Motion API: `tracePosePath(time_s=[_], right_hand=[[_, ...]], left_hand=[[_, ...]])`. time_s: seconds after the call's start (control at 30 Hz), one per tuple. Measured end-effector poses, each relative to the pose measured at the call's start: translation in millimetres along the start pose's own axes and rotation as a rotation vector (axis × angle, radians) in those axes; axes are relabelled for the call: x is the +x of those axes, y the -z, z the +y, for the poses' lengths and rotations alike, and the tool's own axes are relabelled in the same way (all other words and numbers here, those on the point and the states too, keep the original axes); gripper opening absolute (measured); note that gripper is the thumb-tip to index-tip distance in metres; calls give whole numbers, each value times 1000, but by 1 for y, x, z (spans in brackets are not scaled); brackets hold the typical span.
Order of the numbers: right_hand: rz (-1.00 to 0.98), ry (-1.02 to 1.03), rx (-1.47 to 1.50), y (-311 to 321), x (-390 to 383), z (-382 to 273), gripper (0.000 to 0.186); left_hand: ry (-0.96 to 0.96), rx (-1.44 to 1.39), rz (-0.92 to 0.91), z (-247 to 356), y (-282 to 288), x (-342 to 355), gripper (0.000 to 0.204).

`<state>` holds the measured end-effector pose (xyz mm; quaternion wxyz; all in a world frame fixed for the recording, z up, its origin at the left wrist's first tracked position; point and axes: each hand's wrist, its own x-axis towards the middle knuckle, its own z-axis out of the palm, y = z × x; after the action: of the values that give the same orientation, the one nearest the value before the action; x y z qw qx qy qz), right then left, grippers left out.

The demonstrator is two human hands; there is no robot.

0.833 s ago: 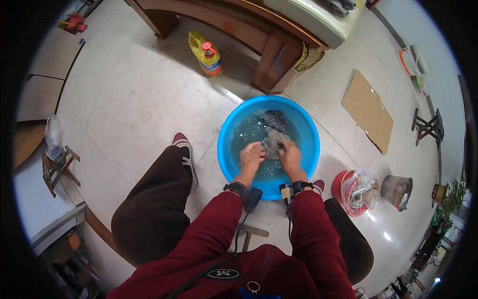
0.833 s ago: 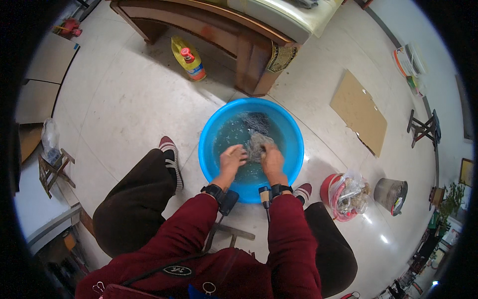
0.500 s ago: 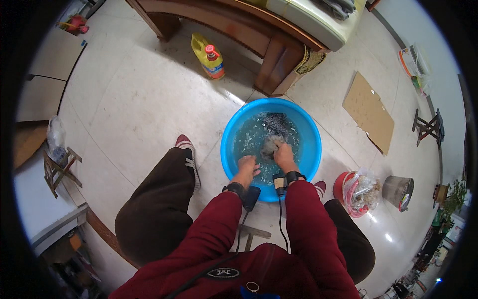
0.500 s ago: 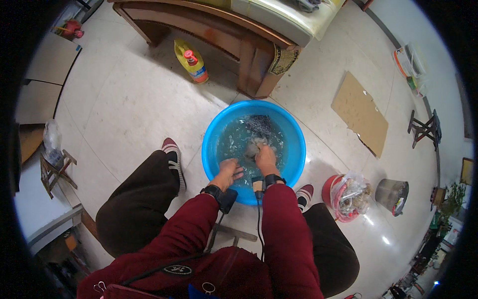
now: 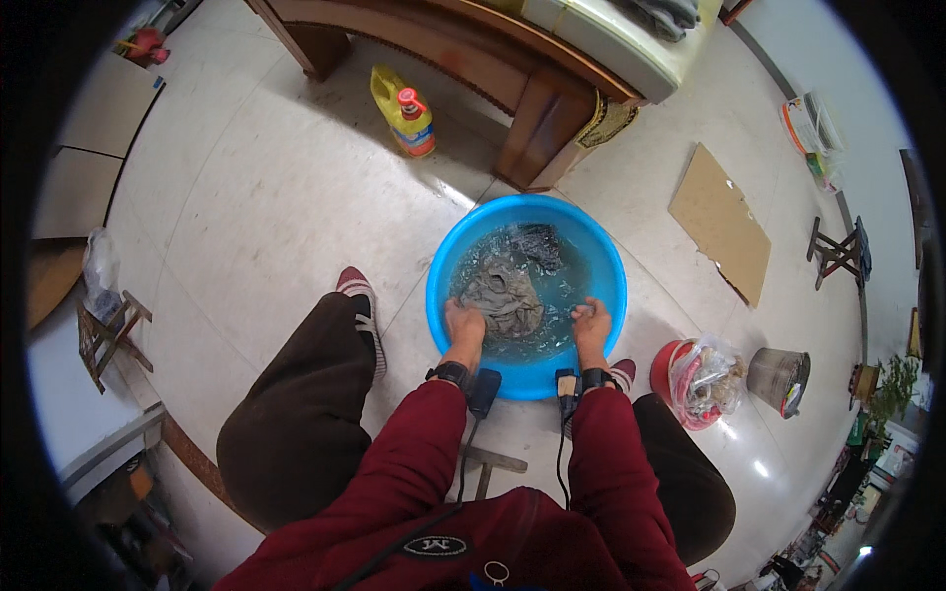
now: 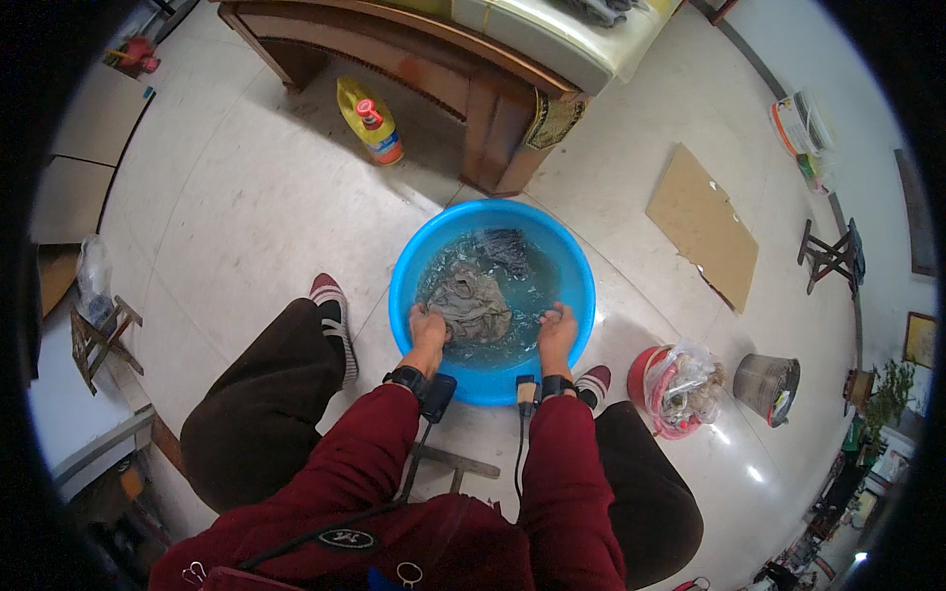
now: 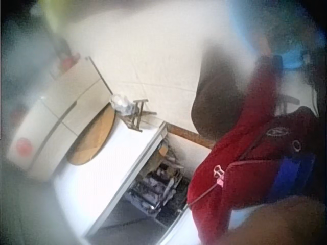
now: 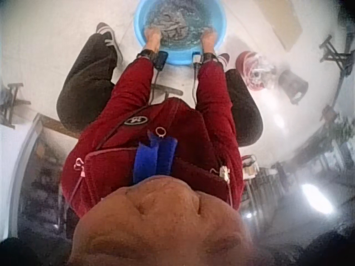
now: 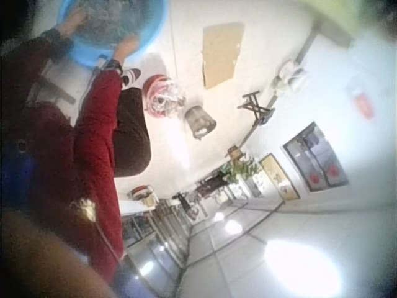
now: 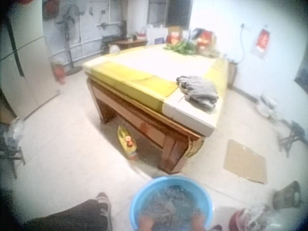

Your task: The person wipes a metal door with a cloth, then walks to a blue basin and sits on a stool to wash the cloth by hand. The person wrings out the cloth and continues washing it in the basin.

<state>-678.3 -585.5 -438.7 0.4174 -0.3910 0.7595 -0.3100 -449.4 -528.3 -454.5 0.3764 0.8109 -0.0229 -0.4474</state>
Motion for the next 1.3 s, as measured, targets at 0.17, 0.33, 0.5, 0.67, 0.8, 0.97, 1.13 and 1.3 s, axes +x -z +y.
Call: tracePosePath(time_s=[0.17,0.33,0.5,0.67,0.8,0.97,1.13,1.3], right_hand=[[-8,259,-533,-57,-28,3,34],[-426,354,-137,-104,-76,-50,35],[-472,461,-190,-78,-103,-97,34],[-239,571,-677,-57,-82,-90,35],[-144,440,-665,-23,-33,-78,36],[-26,360,-229,14,-20,-67,32],[45,472,-480,14,-25,-32,35],[-7,244,-355,-13,-21,-10,56]], left_hand=[[162,-75,-179,19,1,-14,61],[353,-491,-534,37,5,-11,56],[405,-766,-771,33,9,-11,39],[405,-629,-1016,41,-5,-43,37],[429,-414,-1046,49,-16,-66,41],[395,-484,-499,50,-8,-52,48],[562,-392,-342,40,4,-41,46],[303,-110,-135,36,9,-42,62]])
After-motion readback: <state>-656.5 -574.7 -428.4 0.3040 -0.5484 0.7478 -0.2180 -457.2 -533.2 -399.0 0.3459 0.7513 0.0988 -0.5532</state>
